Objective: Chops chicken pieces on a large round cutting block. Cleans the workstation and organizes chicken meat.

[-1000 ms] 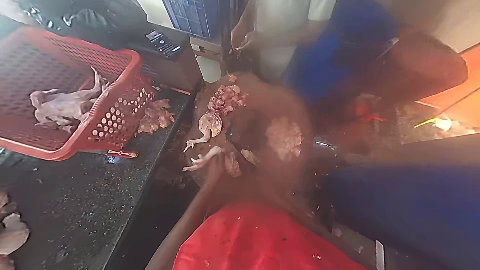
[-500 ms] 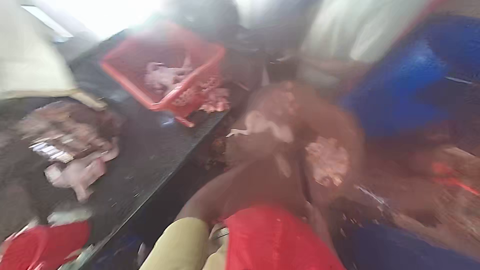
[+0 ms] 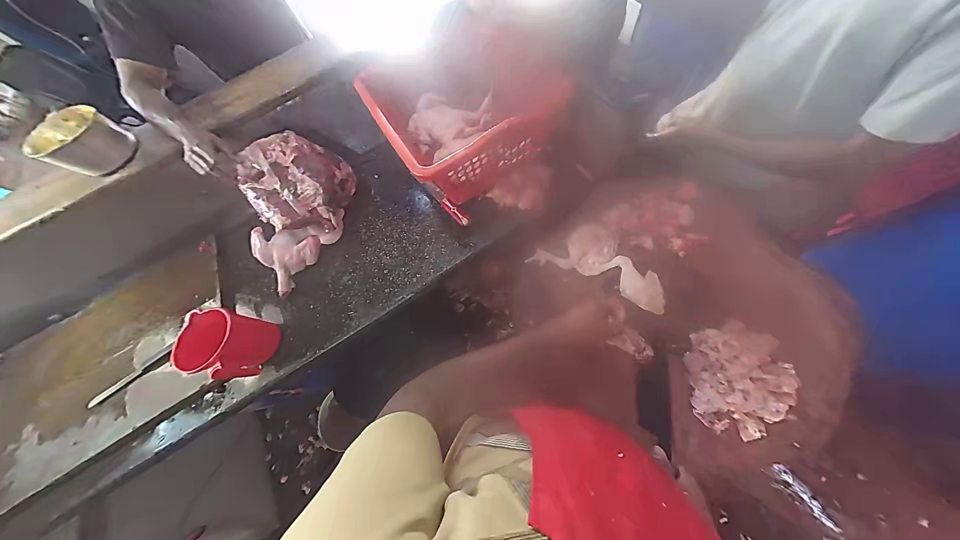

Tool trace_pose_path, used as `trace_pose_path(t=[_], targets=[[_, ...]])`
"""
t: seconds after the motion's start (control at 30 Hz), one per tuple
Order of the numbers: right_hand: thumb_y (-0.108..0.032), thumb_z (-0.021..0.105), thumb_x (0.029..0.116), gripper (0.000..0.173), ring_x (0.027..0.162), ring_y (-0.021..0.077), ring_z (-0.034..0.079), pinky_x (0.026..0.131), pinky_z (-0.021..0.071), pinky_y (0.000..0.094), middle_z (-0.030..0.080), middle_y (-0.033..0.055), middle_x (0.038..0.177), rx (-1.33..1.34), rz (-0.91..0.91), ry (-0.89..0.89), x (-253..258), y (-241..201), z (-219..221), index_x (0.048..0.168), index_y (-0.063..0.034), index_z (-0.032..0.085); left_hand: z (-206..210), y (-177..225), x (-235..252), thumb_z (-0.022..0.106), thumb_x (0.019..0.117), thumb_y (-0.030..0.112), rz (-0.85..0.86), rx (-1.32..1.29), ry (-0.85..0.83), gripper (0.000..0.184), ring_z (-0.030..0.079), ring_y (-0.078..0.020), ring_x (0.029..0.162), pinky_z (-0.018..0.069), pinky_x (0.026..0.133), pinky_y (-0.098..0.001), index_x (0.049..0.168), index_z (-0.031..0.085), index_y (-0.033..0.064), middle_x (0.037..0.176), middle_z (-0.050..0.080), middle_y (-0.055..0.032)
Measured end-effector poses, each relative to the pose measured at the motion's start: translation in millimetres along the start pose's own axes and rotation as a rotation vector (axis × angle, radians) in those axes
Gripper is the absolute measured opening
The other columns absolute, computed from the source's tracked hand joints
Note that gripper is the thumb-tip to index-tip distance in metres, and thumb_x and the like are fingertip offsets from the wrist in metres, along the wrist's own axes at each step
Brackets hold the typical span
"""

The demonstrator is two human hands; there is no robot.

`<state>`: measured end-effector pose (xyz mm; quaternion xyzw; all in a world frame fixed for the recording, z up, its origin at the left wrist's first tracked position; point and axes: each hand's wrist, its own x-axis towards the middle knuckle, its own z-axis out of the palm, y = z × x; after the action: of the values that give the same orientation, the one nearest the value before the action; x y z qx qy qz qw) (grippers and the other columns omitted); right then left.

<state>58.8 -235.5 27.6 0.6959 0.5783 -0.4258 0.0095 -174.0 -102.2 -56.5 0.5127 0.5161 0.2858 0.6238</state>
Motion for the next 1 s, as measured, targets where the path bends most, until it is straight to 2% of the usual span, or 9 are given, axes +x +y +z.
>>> trace_pose_path(t=[0.07, 0.1, 0.2, 0.33, 0.5, 0.7, 0.83, 0.93, 1.0], targets=[[-0.02, 0.034, 0.1134, 0.038, 0.084, 0.0156, 0.058, 0.079, 0.0487, 0.0332, 0.063, 0.0128, 0.094, 0.148, 0.135, -0.168, 39.9, 44.6, 10.6, 0.12, 0.0066, 0.06, 3.1, 3.4, 5.3, 0.057, 0.1017, 0.012, 0.019, -0.139, 0.002, 0.017, 0.059, -0.011, 0.068, 0.0521, 0.063, -0.0289, 0.114, 0.056, 0.0011, 0.086, 0.061, -0.0058], [-0.021, 0.041, 0.1102, 0.038, 0.061, 0.011, 0.053, 0.056, 0.0462, 0.0283, 0.058, 0.008, 0.071, 0.294, -0.065, 0.124, 61.4, 97.3, 50.9, 0.102, 0.0069, 0.065, 6.7, -1.2, 10.9, 0.055, 0.1032, 0.013, 0.013, -0.168, -0.006, 0.018, 0.06, -0.0115, 0.07, 0.0533, 0.065, -0.0297, 0.117, 0.055, 0.0006, 0.089, 0.061, -0.0066], [-0.038, 0.038, 0.1114, 0.051, 0.07, 0.0214, 0.058, 0.069, 0.0521, 0.0463, 0.062, 0.0136, 0.081, 0.365, 0.059, 0.156, 79.1, 114.9, 56.9, 0.124, 0.0061, 0.06, 25.5, -38.4, 26.3, 0.054, 0.1058, 0.016, -0.071, -0.129, 0.022, 0.028, 0.064, -0.016, 0.084, 0.056, 0.078, -0.034, 0.125, 0.057, -0.0043, 0.104, 0.065, -0.0142], [-0.037, 0.037, 0.1089, 0.049, 0.059, 0.0156, 0.053, 0.058, 0.0502, 0.0394, 0.054, 0.0067, 0.073, 0.413, 0.012, 0.291, 81.4, 108.6, 51.7, 0.12, 0.0061, 0.057, 36.3, -53.8, 13.5, 0.063, 0.0997, 0.007, -0.105, 0.042, 0.054, 0.037, 0.059, -0.0274, 0.124, 0.0452, 0.109, -0.0403, 0.133, 0.056, -0.0085, 0.135, 0.059, -0.0247], [-0.041, 0.044, 0.1098, 0.051, 0.092, 0.0351, 0.067, 0.088, 0.0523, 0.0566, 0.067, 0.0235, 0.099, 0.193, 0.159, 0.072, 88.2, 117.9, 43.6, 0.125, 0.0047, 0.062, 35.6, -111.9, 30.8, 0.065, 0.0986, 0.016, -0.082, 0.225, 0.063, 0.033, 0.066, -0.0234, 0.111, 0.0535, 0.099, -0.0413, 0.127, 0.061, -0.0007, 0.123, 0.067, -0.0176], [-0.062, 0.029, 0.1047, 0.066, 0.057, 0.0069, 0.047, 0.055, 0.0462, 0.0285, 0.049, -0.0044, 0.071, 0.461, -0.282, 0.186, 63.2, 66.3, 26.2, 0.115, -0.0053, 0.061, 34.9, -100.6, 27.6, 0.063, 0.0997, 0.011, -0.159, 0.054, 0.013, 0.025, 0.07, -0.016, 0.083, 0.0608, 0.079, -0.034, 0.121, 0.061, -0.0036, 0.105, 0.069, -0.0127], [-0.069, 0.023, 0.1033, 0.082, 0.064, 0.0091, 0.059, 0.059, 0.0536, 0.0301, 0.063, 0.0051, 0.076, 0.281, -0.555, 0.401, 70.7, 48.7, 31.8, 0.112, 0.0016, 0.065, 37.7, -100.2, 28.0, 0.064, 0.0992, 0.011, -0.17, 0.041, 0.012, 0.025, 0.07, -0.0151, 0.081, 0.0609, 0.077, -0.0332, 0.12, 0.061, -0.0038, 0.103, 0.069, -0.0121], [-0.046, 0.033, 0.1102, 0.057, 0.089, 0.0327, 0.07, 0.082, 0.0555, 0.0544, 0.07, 0.0192, 0.097, 0.08, -0.173, 0.109, 101.9, 72.4, 48.7, 0.126, 0.0003, 0.062, 37.8, -106.7, 29.8, 0.064, 0.0986, 0.01, -0.145, 0.072, 0.012, 0.023, 0.07, -0.0153, 0.081, 0.0607, 0.077, -0.034, 0.117, 0.063, -0.0031, 0.101, 0.07, -0.0116], [-0.047, 0.032, 0.1109, 0.056, 0.096, 0.034, 0.069, 0.088, 0.0533, 0.0566, 0.069, 0.0197, 0.103, 0.073, -0.039, 0.008, 116.9, 77.5, 49.1, 0.129, -0.0026, 0.061, 35.8, -105.4, 29.3, 0.063, 0.0983, 0.01, -0.145, 0.099, -0.005, 0.023, 0.068, -0.0155, 0.081, 0.0595, 0.077, -0.0347, 0.117, 0.063, -0.0031, 0.1, 0.069, -0.0116]])
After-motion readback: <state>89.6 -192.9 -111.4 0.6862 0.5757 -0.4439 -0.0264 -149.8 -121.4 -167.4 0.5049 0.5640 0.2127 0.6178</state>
